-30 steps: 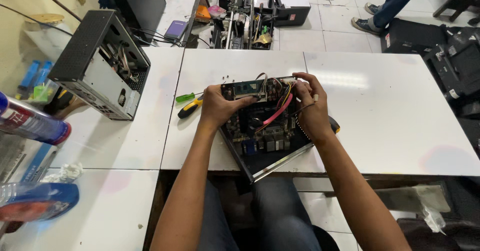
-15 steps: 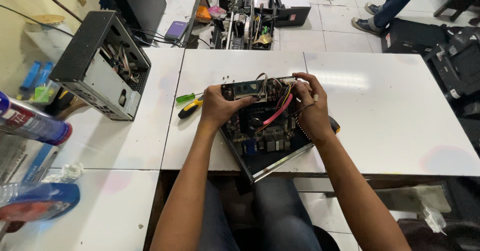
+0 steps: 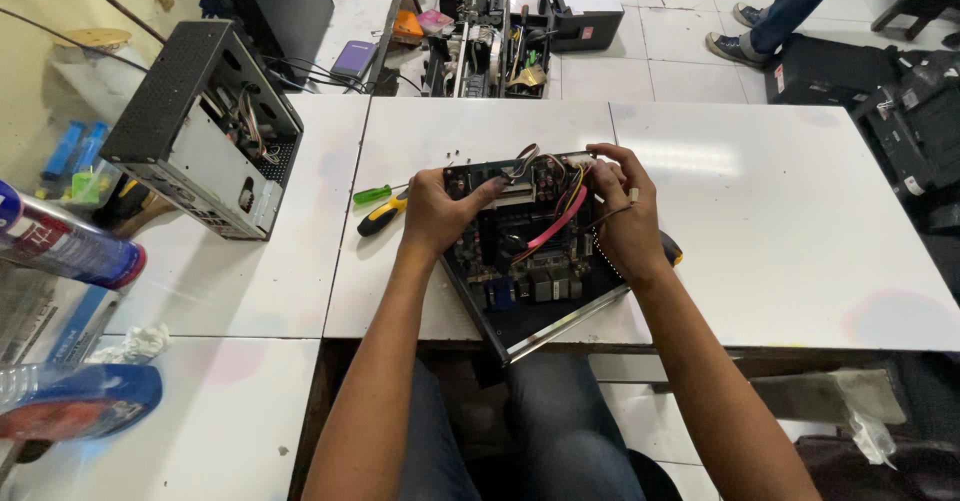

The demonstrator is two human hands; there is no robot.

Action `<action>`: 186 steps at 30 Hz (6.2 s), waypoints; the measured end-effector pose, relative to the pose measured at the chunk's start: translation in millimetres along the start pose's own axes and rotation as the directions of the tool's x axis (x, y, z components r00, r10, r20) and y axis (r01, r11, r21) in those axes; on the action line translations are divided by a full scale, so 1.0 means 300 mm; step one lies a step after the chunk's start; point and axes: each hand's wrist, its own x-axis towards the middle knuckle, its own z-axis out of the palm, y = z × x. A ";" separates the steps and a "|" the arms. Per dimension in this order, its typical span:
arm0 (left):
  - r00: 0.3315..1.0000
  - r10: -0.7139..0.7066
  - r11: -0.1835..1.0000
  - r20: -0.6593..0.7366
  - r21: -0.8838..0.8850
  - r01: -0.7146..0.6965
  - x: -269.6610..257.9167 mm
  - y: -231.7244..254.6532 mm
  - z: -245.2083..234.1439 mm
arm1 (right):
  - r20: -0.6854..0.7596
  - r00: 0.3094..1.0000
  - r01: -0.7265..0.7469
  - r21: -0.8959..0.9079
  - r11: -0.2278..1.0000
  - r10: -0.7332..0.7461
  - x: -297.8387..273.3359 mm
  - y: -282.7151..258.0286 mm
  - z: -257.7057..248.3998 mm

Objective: The person removes a motherboard from a computer case, disconnects several cables, and then places the motherboard on the table. They proceed to remove the CPU fan and then reattach it to the motherboard.

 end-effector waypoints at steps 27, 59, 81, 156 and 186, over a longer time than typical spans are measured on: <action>0.999 0.013 1.000 -0.042 0.005 -0.013 -0.013 0.006 0.007 | 0.760 0.627 0.716 -0.648 0.259 0.171 0.218 -0.311 0.239; 0.998 0.052 0.999 -0.031 -0.004 -0.052 -0.007 0.029 0.005 | 0.319 0.751 0.252 -0.948 0.195 0.578 0.242 -0.364 0.177; 0.999 0.033 0.999 -0.013 -0.007 -0.034 0.005 0.020 0.005 | 0.474 0.754 0.584 -0.801 -0.132 0.455 0.213 -0.296 0.171; 0.997 0.052 0.998 -0.054 -0.019 -0.053 -0.023 0.155 -0.017 | 0.336 0.808 0.211 -0.932 0.294 0.484 0.164 -0.278 0.138; 0.998 0.044 0.999 -0.050 -0.012 -0.045 -0.021 0.019 0.007 | 0.622 0.755 0.648 -0.757 -0.090 0.206 0.314 -0.313 0.197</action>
